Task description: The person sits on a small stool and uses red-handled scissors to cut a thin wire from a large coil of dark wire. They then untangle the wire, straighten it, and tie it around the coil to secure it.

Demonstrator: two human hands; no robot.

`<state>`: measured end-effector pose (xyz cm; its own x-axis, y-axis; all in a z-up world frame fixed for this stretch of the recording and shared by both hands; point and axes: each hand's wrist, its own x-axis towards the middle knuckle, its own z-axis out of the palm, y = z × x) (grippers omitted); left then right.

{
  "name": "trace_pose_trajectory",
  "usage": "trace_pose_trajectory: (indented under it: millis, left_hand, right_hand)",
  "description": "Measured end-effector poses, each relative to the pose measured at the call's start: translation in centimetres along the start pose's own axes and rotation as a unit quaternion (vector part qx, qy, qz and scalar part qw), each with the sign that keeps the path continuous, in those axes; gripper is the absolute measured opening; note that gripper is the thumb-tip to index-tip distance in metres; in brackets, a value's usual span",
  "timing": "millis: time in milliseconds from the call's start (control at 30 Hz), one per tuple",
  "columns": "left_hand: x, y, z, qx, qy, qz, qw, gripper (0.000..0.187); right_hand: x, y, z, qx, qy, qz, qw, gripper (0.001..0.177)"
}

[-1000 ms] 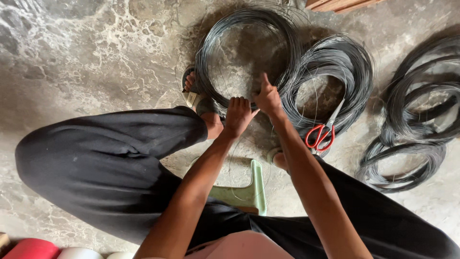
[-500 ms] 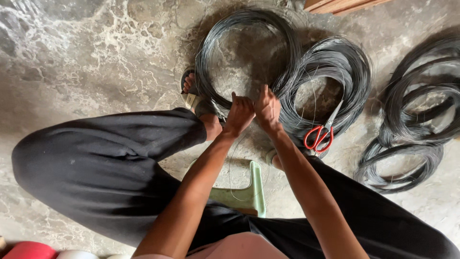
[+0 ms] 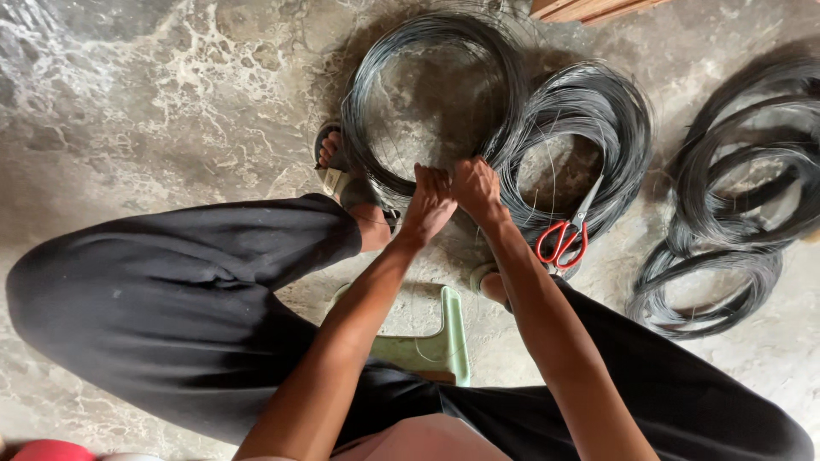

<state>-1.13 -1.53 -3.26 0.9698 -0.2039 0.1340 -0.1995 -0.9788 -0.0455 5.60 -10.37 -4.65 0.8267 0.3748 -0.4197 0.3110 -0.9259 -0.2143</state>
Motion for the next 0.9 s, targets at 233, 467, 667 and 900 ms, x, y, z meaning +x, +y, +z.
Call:
trace_pose_trajectory:
  millis: [233, 467, 667, 900]
  left_hand:
    - [0.1, -0.4, -0.3, 0.003, -0.013, 0.007, 1.000, 0.037]
    - [0.1, -1.4, 0.1, -0.054, -0.023, 0.050, 0.997, 0.029]
    - [2.4, -10.9, -4.8, 0.000, -0.055, 0.272, 0.961, 0.039]
    - [5.6, -16.3, -6.3, -0.109, -0.183, -0.030, 0.977, 0.054]
  right_hand:
    - [-4.5, -0.4, -3.2, 0.160, 0.172, 0.026, 0.972, 0.032]
    - [-2.9, -1.6, -2.3, 0.504, 0.011, 0.403, 0.764, 0.063]
    - [-1.4, -5.7, -3.1, 0.807, 0.116, 0.379, 0.437, 0.027]
    - [-0.2, -4.7, -0.5, 0.880, 0.051, 0.276, 0.383, 0.027]
